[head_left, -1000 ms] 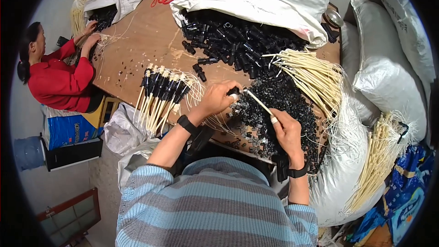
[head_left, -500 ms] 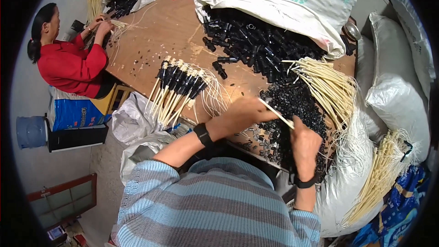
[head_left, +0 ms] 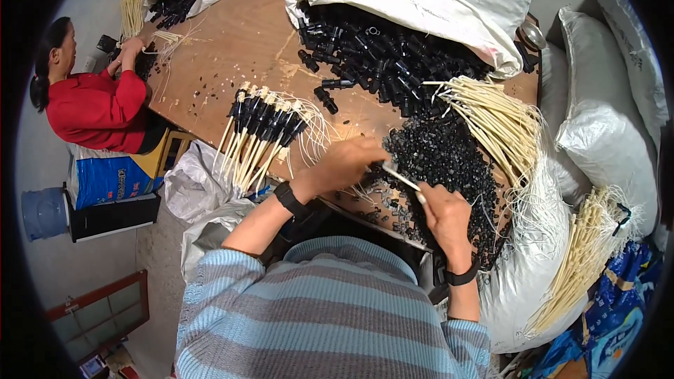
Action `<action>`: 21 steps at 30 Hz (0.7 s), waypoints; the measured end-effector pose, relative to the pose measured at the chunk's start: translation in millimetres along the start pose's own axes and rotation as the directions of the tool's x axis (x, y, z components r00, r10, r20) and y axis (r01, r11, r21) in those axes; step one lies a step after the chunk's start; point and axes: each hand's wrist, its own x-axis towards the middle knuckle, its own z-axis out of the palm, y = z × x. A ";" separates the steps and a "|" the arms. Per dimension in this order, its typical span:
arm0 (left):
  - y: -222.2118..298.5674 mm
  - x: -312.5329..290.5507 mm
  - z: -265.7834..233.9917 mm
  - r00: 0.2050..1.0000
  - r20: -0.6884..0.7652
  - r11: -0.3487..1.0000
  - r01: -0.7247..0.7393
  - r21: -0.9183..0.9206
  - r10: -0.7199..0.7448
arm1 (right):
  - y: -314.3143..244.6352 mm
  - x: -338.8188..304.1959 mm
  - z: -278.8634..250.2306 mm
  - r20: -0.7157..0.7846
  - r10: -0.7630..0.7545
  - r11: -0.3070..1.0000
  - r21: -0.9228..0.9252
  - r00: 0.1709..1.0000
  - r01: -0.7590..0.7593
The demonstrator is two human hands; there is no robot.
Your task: The person picks up a white cord and a black plastic connector, fits the cord into the connector, and presses a small black piece into the assembly. They then place the completed unit onto a pile of similar assemblies on the table.
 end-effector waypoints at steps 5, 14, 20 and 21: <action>-13.3 -5.7 15.0 0.977 -0.095 0.969 -0.173 0.175 0.192 | -10.9 6.6 -3.9 0.075 0.038 0.965 -0.263 0.996 -0.017; 49.6 -0.1 19.0 0.981 0.193 0.839 -0.103 0.533 -0.002 | -5.0 10.9 17.1 -0.164 0.132 0.991 0.023 0.978 -0.130; -17.8 -22.8 0.1 0.944 -0.258 0.913 0.281 0.296 -0.207 | 30.6 -1.9 -11.9 -0.067 0.288 -0.151 0.982 0.955 0.115; -19.9 -19.8 0.9 0.935 -0.258 0.923 0.304 0.235 -0.242 | 16.8 0.1 -3.3 -0.097 0.404 0.355 0.933 0.909 -0.058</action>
